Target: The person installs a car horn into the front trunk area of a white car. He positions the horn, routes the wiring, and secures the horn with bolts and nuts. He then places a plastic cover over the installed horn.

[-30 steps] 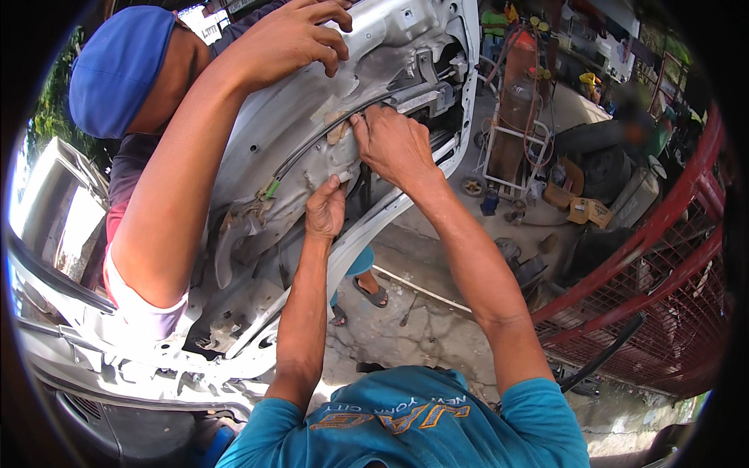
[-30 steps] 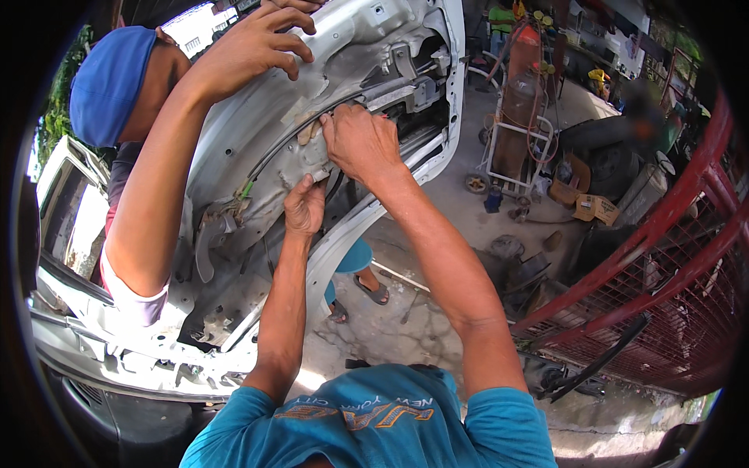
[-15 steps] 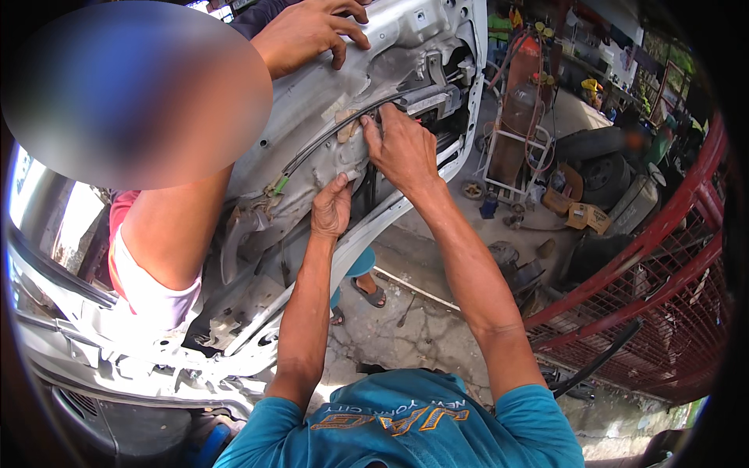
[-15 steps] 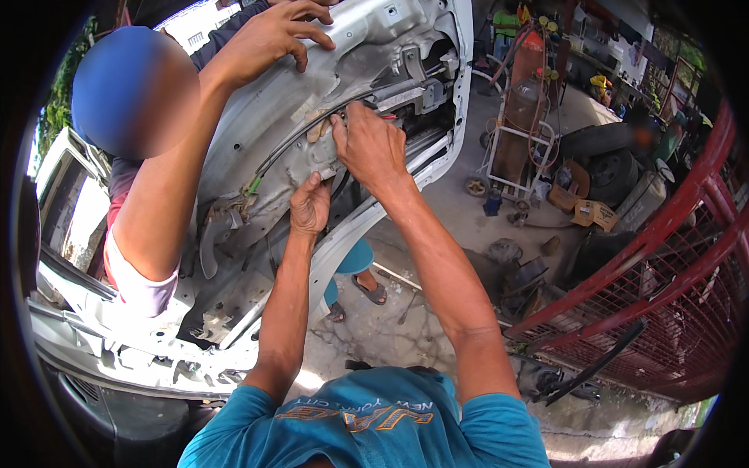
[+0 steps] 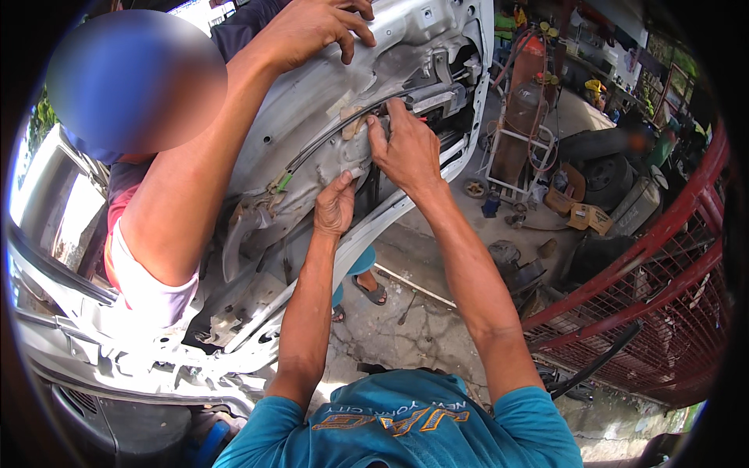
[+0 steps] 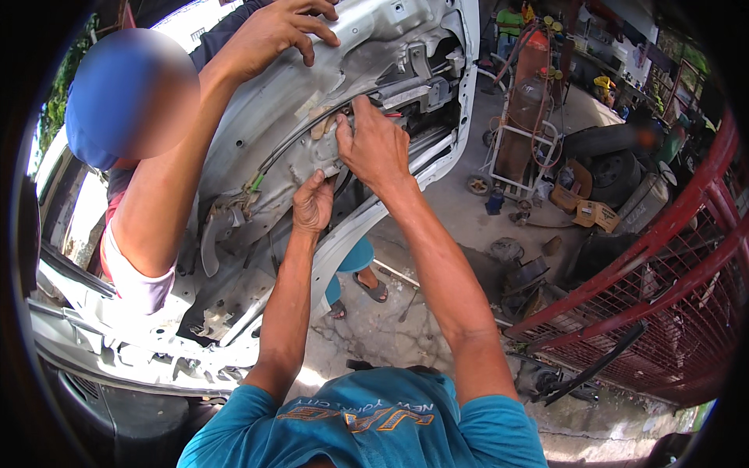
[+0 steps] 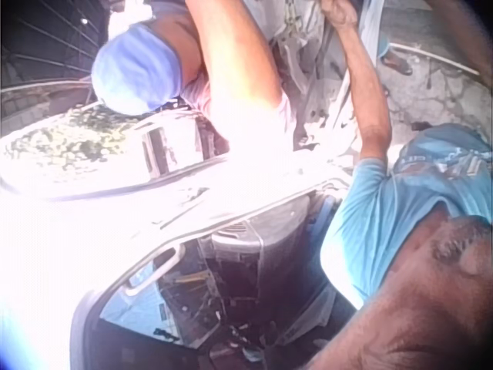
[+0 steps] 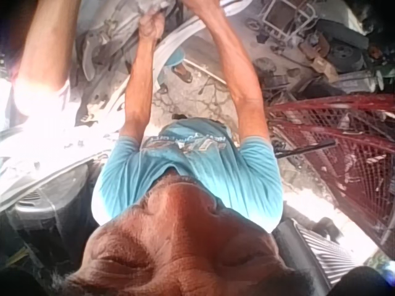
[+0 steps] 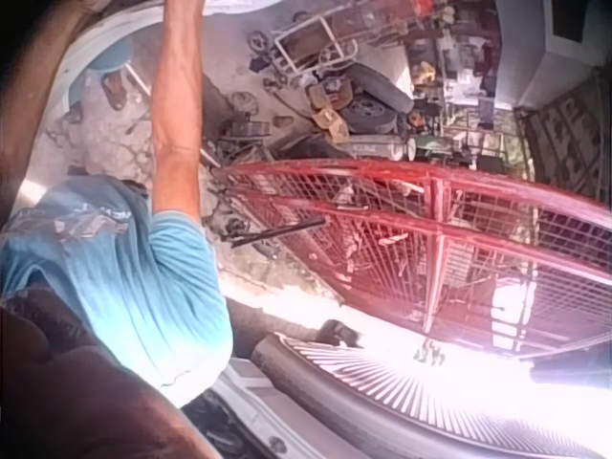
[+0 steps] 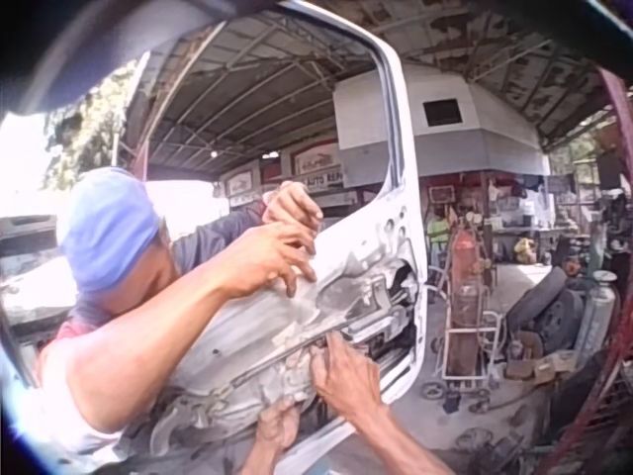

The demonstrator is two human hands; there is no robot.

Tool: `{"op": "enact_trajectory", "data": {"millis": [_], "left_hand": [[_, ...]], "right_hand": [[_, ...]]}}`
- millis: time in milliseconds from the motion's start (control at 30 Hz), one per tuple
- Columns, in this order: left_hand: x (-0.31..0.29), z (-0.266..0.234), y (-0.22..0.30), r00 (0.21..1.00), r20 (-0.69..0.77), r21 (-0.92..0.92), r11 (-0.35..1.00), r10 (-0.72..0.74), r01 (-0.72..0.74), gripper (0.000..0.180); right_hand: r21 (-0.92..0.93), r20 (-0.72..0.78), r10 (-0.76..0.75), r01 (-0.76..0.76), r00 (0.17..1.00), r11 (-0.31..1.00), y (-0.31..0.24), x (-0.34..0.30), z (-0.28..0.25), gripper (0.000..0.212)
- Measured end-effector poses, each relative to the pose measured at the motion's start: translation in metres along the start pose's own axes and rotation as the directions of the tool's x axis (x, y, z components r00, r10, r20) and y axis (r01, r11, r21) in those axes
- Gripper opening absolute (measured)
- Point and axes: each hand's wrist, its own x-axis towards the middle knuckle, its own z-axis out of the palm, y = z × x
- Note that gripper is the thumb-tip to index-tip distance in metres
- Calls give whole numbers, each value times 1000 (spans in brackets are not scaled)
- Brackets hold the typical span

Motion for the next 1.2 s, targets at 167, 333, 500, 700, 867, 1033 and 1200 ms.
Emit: {"op": "enact_trajectory", "data": {"millis": [167,333,500,700,867,1033,1200], "left_hand": [[2,4,2,999,33,-19,1000,-3,3,48],[-2,-3,1,1000,23,-30,1000,-5,6,46],[1,1,-2,1000,-22,0,1000,-14,14,39],[-1,-11,0,993,-104,81,995,-47,56,34],[-3,-3,3,987,-145,183,979,-69,95,34],[-4,7,3,981,-194,221,973,-29,73,37],[-7,4,0,967,-249,272,954,-59,128,39]], "right_hand": [[13,106,159,-161,982,987,6,3,-11,29],[585,645,501,-794,578,163,53,-93,-8,5],[288,892,453,-782,8,-553,108,-288,21,23],[419,839,511,-822,188,-385,86,-254,19,12],[527,772,493,-838,402,-142,57,-163,10,18],[643,673,525,-763,522,-65,30,-109,10,21],[701,632,476,-713,611,-15,14,-90,8,18]]}}
